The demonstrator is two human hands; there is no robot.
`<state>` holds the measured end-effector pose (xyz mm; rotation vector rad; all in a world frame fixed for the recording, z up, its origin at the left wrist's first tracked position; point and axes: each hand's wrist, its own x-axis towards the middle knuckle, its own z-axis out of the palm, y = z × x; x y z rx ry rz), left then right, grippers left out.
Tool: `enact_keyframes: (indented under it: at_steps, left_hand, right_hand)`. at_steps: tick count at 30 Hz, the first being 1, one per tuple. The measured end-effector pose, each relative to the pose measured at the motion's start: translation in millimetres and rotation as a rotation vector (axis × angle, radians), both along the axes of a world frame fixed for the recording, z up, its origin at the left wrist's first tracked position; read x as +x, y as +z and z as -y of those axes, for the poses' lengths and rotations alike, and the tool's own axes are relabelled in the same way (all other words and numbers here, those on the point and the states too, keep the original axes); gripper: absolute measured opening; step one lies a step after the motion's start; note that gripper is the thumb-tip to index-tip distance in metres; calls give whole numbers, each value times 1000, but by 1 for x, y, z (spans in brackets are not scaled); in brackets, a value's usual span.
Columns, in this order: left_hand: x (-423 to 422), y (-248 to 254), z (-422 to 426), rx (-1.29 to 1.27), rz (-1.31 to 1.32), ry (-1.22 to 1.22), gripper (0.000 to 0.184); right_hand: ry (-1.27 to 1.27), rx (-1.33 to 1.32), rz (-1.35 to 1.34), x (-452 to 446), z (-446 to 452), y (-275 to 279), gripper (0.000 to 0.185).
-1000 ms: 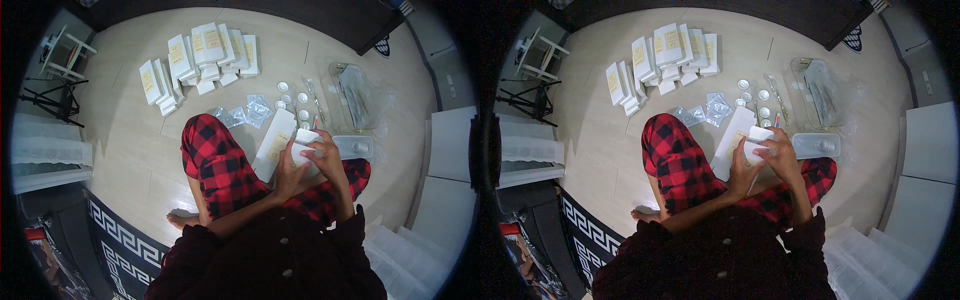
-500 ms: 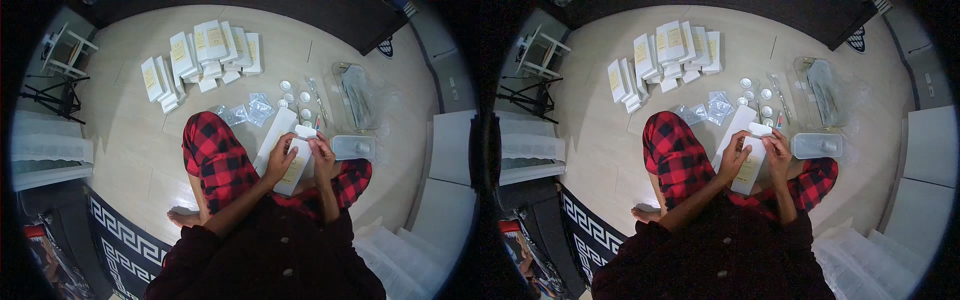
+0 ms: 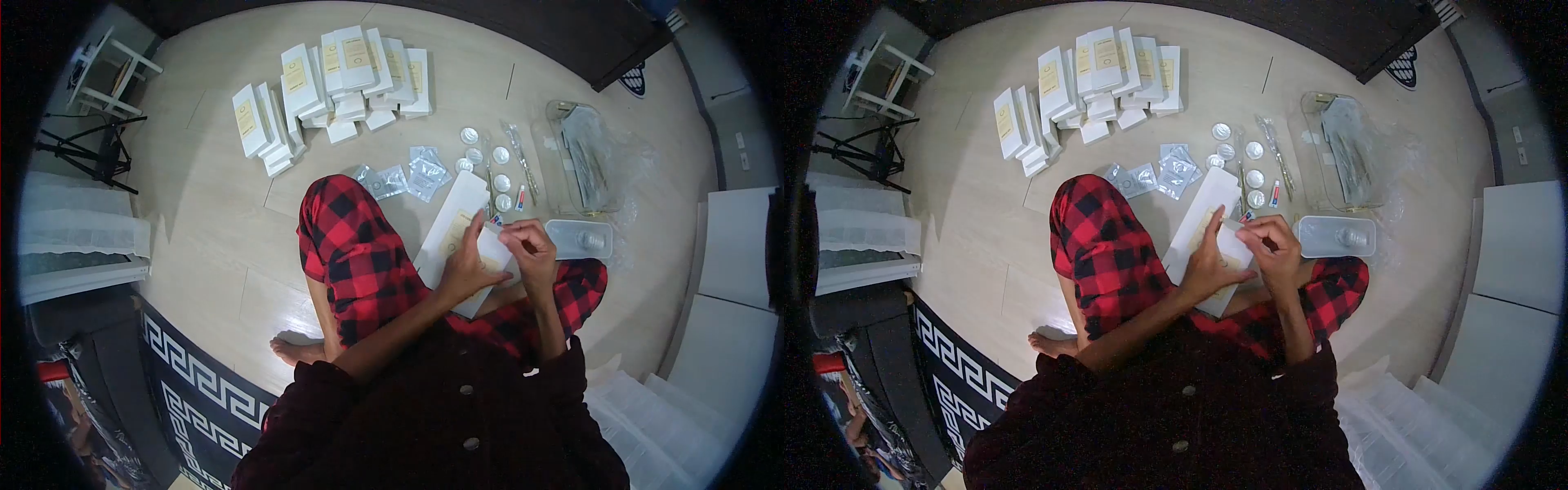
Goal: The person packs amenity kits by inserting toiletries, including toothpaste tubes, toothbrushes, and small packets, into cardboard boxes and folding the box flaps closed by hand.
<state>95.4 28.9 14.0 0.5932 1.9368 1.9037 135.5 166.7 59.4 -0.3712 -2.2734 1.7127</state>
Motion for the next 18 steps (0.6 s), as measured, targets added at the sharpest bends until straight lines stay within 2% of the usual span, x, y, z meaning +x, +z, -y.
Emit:
enact_keyframes:
  at_steps: [2,4,6,10,12,18]
  left_hand:
    - [11,2,-6,-145,-150,74,100]
    - [13,3,-7,-134,-106,67,98]
    - [15,4,-7,-121,-59,64,96]
    - [14,6,-7,-141,-111,91,93]
    - [14,8,-7,-144,-134,99,92]
    - [14,8,-8,-117,-119,122,92]
  right_hand:
    - [-1,-96,-5,-8,3,2,12]
    - [-1,-193,-8,-12,4,7,11]
    - [91,48,133,-12,0,14,15]
    - [130,93,109,-18,-1,21,17]
    - [51,119,260,-21,0,22,16]
    - [3,195,211,-21,8,20,16]
